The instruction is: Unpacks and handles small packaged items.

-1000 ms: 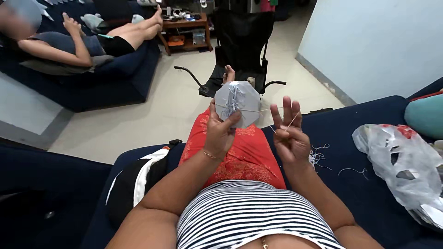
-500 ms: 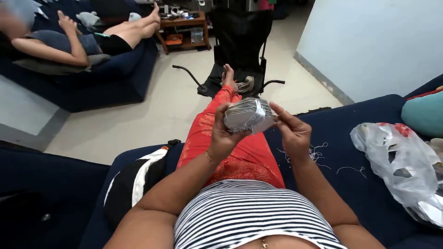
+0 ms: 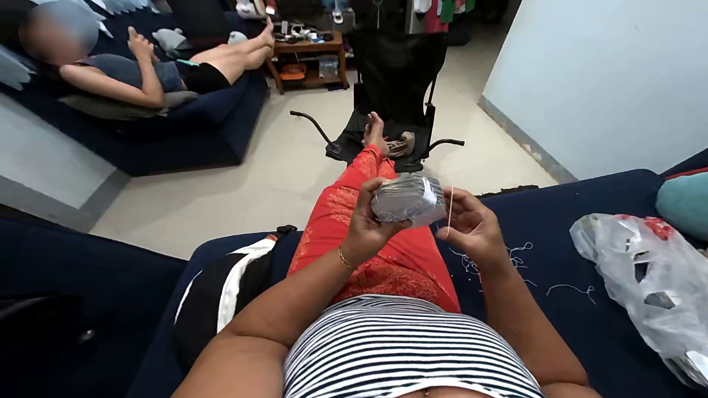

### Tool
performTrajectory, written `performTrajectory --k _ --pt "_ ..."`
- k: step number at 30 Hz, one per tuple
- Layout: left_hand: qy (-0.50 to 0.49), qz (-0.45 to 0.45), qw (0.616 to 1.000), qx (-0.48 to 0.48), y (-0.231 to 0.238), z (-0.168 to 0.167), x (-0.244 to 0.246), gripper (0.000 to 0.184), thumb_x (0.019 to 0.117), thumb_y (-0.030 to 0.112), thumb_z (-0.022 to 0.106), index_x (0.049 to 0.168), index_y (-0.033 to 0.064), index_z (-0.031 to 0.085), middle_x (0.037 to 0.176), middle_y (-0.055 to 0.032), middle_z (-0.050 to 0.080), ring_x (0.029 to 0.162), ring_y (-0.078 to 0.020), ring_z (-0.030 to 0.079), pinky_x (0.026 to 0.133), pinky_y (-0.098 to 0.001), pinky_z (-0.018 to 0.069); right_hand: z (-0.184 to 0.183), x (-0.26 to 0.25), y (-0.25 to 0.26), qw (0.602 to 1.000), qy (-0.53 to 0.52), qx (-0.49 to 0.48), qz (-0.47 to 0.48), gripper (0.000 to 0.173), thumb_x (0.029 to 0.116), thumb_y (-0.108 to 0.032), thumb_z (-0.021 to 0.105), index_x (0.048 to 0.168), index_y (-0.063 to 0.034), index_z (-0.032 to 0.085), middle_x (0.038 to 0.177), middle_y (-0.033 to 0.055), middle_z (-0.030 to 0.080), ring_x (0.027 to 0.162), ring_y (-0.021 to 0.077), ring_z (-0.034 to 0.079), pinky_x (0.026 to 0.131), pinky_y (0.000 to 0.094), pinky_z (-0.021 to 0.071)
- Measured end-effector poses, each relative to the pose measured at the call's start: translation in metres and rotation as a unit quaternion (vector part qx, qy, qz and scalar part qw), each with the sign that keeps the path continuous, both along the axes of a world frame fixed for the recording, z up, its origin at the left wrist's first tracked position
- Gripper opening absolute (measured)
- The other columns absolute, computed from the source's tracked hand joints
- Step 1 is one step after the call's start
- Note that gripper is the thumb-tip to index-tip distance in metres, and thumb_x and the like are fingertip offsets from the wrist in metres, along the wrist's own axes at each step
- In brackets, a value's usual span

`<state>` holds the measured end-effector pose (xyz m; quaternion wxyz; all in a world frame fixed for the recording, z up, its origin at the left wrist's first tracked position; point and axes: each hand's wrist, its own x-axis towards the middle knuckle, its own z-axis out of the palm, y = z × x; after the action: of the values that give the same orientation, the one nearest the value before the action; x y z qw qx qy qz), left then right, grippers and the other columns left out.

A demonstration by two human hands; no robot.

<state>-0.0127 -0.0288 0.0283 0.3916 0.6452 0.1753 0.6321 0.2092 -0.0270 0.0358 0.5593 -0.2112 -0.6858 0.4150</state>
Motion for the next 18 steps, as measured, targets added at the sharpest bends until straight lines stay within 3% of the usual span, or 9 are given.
performTrajectory --k 6,12,18 --pt "0.13 0.007 0.989 0.072 0.002 -0.008 -0.005 0.05 0.0902 0.004 0.074 0.135 0.0139 0.054 0.128 -0.0037 0.063 0.117 -0.0132 0.063 0.098 -0.0348 0.0575 0.0 0.009 -0.001 0.993 -0.111 0.044 -0.002 0.058 0.0843 -0.027 0.083 0.129 -0.0035 0.055 0.119 0.0018 0.068 0.11 0.0088 0.067 0.097 0.031 0.0586" --pt "0.15 -0.013 0.985 0.088 0.002 -0.012 -0.003 0.044 0.091 0.001 0.071 0.131 0.0076 0.056 0.121 -0.0084 0.064 0.113 -0.0151 0.064 0.097 -0.0352 0.0573 -0.009 0.014 -0.004 0.995 -0.088 0.034 0.031 0.06 0.0881 -0.04 0.08 0.131 -0.0074 0.053 0.123 0.0019 0.066 0.112 0.0121 0.067 0.097 0.0336 0.0588" --pt "0.217 0.01 0.965 0.144 0.005 -0.017 -0.003 0.036 0.0903 -0.001 0.071 0.124 0.0031 0.06 0.121 -0.012 0.064 0.115 -0.018 0.064 0.099 -0.0357 0.0559 -0.015 0.015 -0.005 0.992 -0.116 0.03 0.036 0.053 0.0907 -0.039 0.077 0.129 -0.0096 0.054 0.124 0.0027 0.065 0.113 0.0131 0.066 0.098 0.0354 0.058"
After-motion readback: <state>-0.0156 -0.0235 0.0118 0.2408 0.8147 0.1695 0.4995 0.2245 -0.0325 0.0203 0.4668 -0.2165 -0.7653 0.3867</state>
